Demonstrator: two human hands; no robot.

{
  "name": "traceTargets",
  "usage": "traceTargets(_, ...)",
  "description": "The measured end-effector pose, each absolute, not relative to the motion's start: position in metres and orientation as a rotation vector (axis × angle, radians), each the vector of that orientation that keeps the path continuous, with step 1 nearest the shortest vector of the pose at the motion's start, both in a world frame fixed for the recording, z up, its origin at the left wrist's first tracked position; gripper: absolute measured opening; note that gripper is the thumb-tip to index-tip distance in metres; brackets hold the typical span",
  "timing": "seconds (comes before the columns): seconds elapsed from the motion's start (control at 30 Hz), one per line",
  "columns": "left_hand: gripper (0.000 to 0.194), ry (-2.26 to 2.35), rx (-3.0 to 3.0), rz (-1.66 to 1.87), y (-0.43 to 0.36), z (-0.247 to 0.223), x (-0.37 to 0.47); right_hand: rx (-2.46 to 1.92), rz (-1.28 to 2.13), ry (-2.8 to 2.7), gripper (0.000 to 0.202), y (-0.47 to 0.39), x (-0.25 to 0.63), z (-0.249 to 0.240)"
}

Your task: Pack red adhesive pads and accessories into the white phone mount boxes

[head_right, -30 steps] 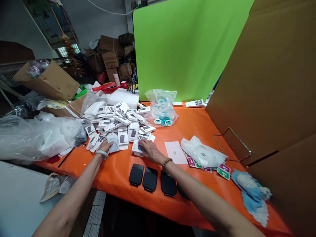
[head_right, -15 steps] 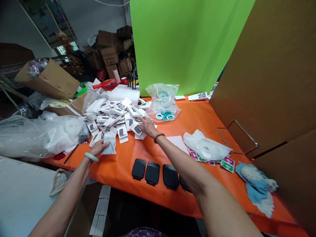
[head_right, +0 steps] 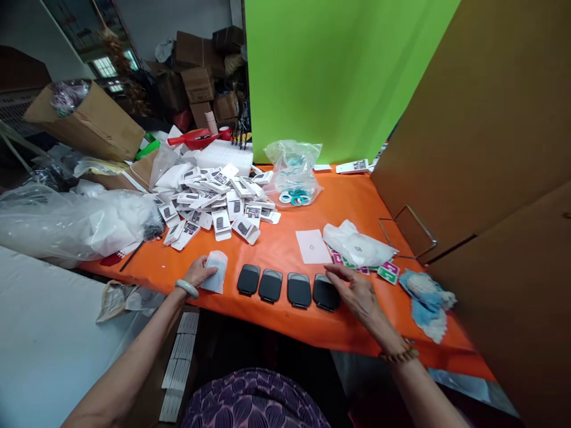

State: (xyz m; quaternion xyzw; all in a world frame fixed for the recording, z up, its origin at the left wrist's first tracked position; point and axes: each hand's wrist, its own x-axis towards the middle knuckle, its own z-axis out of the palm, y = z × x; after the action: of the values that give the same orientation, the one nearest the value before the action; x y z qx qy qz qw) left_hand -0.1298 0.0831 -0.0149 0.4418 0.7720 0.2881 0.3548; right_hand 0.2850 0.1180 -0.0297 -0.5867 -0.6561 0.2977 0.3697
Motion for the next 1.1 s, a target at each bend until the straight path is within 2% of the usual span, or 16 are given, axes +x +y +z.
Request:
traceTargets(0.17, 0.025, 2.157, 1.294, 0.59, 0.083, -0.002, -0.126, -1.576, 0.704, -1.612, 0.035, 0.088, 0.318, -0.034)
traceTargets(0.3, 0.047, 2.349, 1.431, 0.412, 0.082, 0.003, -0.125, -1.603, 0.487, -1.592, 0.034, 0.097, 0.334, -0.017)
traceTargets(0.4, 0.056, 2.397, 1.543, 0.492, 0.076, 0.011, -0.117, -1.649, 0.329, -1.683, 0.031, 0.117, 0.335, -0.003)
traceTargets(0.57, 0.048, 2.211, 1.56, 0.818, 0.06, 0.025, -0.082, -1.841, 0.181, -1.998, 0.03, 0.158, 0.321, -0.002)
traceTargets(0.7, 0.049, 2.0, 1.448, 0.991, 0.043, 0.023, -0.053, -1.986, 0.198, -1.97, 0.029, 0.186, 0.319, -0.018)
traceTargets(0.9, 0.045, 1.845, 1.367, 0.971, 0.022, 0.017, -0.03, -2.092, 0.242, -1.788, 0.021, 0.204, 0.324, -0.028)
traceTargets(1.1, 0.041, 1.784, 1.3, 0.987, 0.019, 0.02, -0.017, -1.99, 0.208, -1.582, 0.022, 0.2, 0.334, -0.006)
